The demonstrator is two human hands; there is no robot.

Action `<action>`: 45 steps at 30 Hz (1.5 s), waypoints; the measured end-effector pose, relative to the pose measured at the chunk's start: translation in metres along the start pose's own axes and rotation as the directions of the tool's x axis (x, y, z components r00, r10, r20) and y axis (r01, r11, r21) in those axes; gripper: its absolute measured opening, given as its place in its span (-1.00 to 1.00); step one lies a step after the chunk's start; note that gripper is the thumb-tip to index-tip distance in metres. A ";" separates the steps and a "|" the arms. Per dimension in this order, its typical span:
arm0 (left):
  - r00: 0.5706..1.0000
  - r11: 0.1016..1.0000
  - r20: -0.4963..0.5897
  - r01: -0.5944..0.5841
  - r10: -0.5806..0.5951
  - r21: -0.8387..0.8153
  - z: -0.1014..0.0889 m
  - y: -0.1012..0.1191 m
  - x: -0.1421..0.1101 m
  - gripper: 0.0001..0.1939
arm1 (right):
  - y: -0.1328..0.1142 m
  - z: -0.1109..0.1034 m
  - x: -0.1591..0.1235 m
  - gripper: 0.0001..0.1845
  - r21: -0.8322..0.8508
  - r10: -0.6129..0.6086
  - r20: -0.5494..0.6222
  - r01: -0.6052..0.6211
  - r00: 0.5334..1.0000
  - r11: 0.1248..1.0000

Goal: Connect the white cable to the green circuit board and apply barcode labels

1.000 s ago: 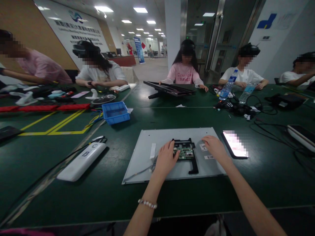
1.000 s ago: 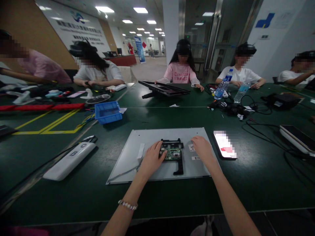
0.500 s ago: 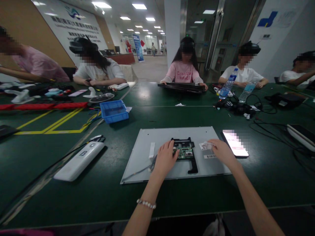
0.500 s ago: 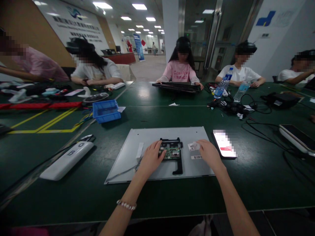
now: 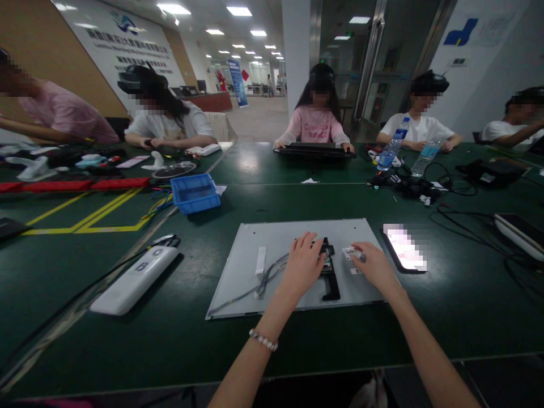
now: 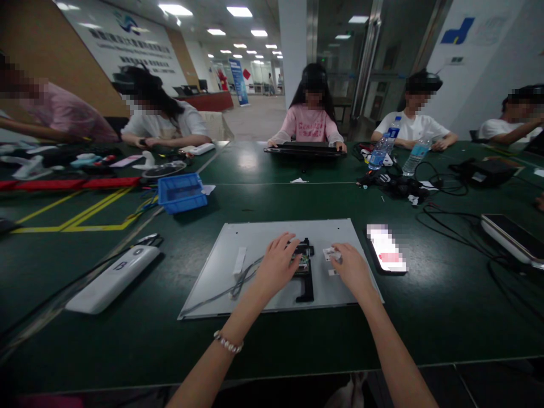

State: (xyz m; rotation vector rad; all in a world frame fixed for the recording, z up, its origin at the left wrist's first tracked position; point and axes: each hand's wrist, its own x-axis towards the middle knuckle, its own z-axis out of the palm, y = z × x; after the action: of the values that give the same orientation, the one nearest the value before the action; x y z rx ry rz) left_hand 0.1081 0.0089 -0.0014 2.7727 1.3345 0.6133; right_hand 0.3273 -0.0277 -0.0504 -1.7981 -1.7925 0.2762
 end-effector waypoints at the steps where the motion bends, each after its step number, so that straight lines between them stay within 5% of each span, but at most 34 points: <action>1: 0.999 0.999 0.027 -0.030 0.030 -0.013 0.003 0.005 0.008 -0.71 | 0.001 0.000 0.000 -0.63 0.028 -0.007 -0.003 0.007 1.000 1.000; 6: 0.946 0.975 0.251 -0.174 0.204 -0.136 0.030 0.027 0.059 -0.72 | 0.009 0.001 0.002 -0.66 0.140 0.005 -0.012 -0.003 1.000 0.990; 13: 0.882 0.936 0.345 -0.240 0.320 -0.256 0.066 0.037 0.116 -0.72 | 0.017 0.000 0.006 -0.66 0.178 0.059 -0.047 -0.049 0.997 0.983; 18: 0.865 0.922 0.370 -0.228 0.340 -0.313 0.074 0.034 0.125 -0.80 | 0.017 -0.003 0.007 -0.67 0.184 0.094 -0.067 -0.080 0.993 0.980; 27: 0.899 0.930 0.340 -0.158 0.275 -0.332 0.070 0.025 0.120 -0.83 | 0.016 -0.003 0.004 -0.68 0.200 0.080 -0.049 -0.069 0.996 0.977; 31: 0.935 0.939 0.289 -0.108 0.208 -0.328 0.044 0.001 0.123 -0.79 | 0.017 -0.002 0.003 -0.69 0.215 0.097 -0.030 -0.088 0.995 0.973; 37: 0.942 0.959 0.325 0.008 0.088 -0.283 0.006 -0.069 0.106 -0.80 | 0.017 -0.004 0.002 -0.70 0.184 0.096 0.007 -0.095 0.995 0.978; 45: 0.933 0.964 0.360 0.079 0.018 -0.253 0.021 -0.109 0.074 -0.76 | 0.017 -0.005 0.001 -0.72 0.172 0.081 0.018 -0.083 0.997 0.982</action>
State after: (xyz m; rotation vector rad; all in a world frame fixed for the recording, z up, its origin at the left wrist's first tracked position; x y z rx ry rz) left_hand 0.0756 0.1376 -0.0138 2.4865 1.1235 0.2381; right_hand 0.3444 -0.0268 -0.0554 -1.7523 -1.6501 0.4603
